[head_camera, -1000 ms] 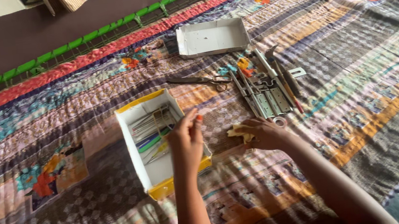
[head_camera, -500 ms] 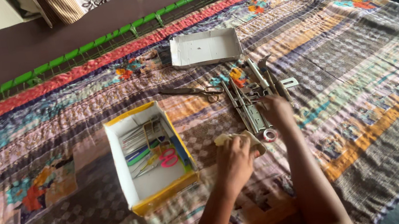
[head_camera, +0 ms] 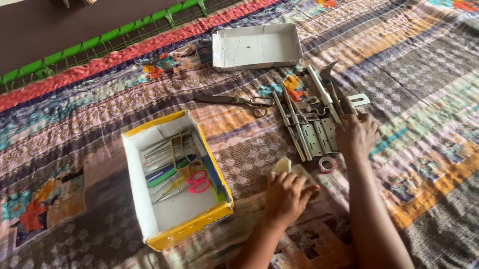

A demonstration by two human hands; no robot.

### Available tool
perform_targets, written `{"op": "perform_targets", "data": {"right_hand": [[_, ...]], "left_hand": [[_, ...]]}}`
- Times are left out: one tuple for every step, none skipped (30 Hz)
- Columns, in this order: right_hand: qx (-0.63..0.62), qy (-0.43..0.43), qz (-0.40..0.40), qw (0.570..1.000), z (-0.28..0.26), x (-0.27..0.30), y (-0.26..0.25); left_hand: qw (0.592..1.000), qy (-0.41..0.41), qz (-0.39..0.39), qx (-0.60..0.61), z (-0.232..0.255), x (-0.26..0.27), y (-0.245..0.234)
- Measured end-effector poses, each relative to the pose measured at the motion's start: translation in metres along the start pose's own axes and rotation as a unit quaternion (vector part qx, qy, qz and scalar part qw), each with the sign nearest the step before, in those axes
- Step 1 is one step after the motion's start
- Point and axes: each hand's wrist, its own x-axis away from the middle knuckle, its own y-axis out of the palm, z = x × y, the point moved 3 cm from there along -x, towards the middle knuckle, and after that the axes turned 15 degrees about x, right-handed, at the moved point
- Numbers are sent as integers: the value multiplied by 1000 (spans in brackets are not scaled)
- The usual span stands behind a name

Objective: The person wipes several metal hardware pieces with a cloth and places them into a small open box on a patterned bedspread. Other tools like scissors and a metal tray remain on the bed nearby.

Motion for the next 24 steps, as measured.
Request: {"op": "perform_targets", "data": {"right_hand": [[14, -1, 2, 1000, -6, 5, 6], [27, -2, 5, 1000, -7, 7, 10], [26, -33, 22, 999, -14, 7, 13], [26, -65, 39, 997, -27, 7, 17], [24, -96, 57, 993, -35, 7, 18], [-36, -132, 62, 989, -43, 13, 19], [-97, -167, 67, 979, -54, 21, 19], [-96, -195, 86, 972, -60, 25, 17], [-97, -222, 104, 965, -67, 29, 14], [-98, -249, 122, 956, -71, 32, 10], [-107, -250, 108, 956, -72, 33, 8], [-117, -251, 94, 956, -73, 35, 6], [-126, -252, 80, 956, -73, 36, 5], [-152, -240, 78, 955, -74, 35, 4], [-177, -227, 74, 955, -73, 34, 4], [-202, -214, 71, 953, -73, 34, 5], [-188, -204, 82, 957, -73, 33, 5], [-173, -195, 92, 961, -74, 33, 5], [-159, -184, 103, 964, -75, 33, 5], [-160, -175, 83, 968, -77, 33, 5], [-162, -167, 64, 971, -80, 33, 3], [-163, -158, 45, 973, -83, 33, 1], [-179, -183, 76, 964, -90, 37, -5], [-194, -208, 107, 953, -96, 42, -11]], "left_hand": [[1000, 0, 20, 8, -1, -1, -2], [999, 1, 40, 16, -2, -1, -4], [998, 0, 61, 25, -2, -1, -6], [996, -12, 72, 43, -3, -1, -7], [994, -24, 83, 60, -4, -2, -9], [992, -36, 94, 77, -4, -4, -11], [990, -46, 98, 88, -4, -4, -13], [988, -57, 102, 98, -4, -5, -16], [986, -67, 106, 107, -3, -5, -19], [986, -57, 114, 109, 0, -6, -21], [985, -47, 123, 112, 2, -6, -22], [984, -38, 132, 114, 4, -5, -23], [983, -27, 140, 113, 4, -4, -24], [982, -17, 148, 113, 2, -3, -23], [981, -7, 155, 113, 1, -1, -21], [981, -12, 160, 108, -4, -1, -18], [981, -16, 166, 103, -9, -3, -14], [980, -20, 171, 99, -15, -2, -10], [977, -13, 188, 101, -20, 0, -7], [973, -5, 204, 103, -26, 2, -5], [969, 4, 222, 106, -32, 3, -3], [964, -12, 233, 126, -37, 3, -1], [958, -28, 244, 147, -42, 2, 0], [951, -44, 255, 167, -46, 2, 0]]}}
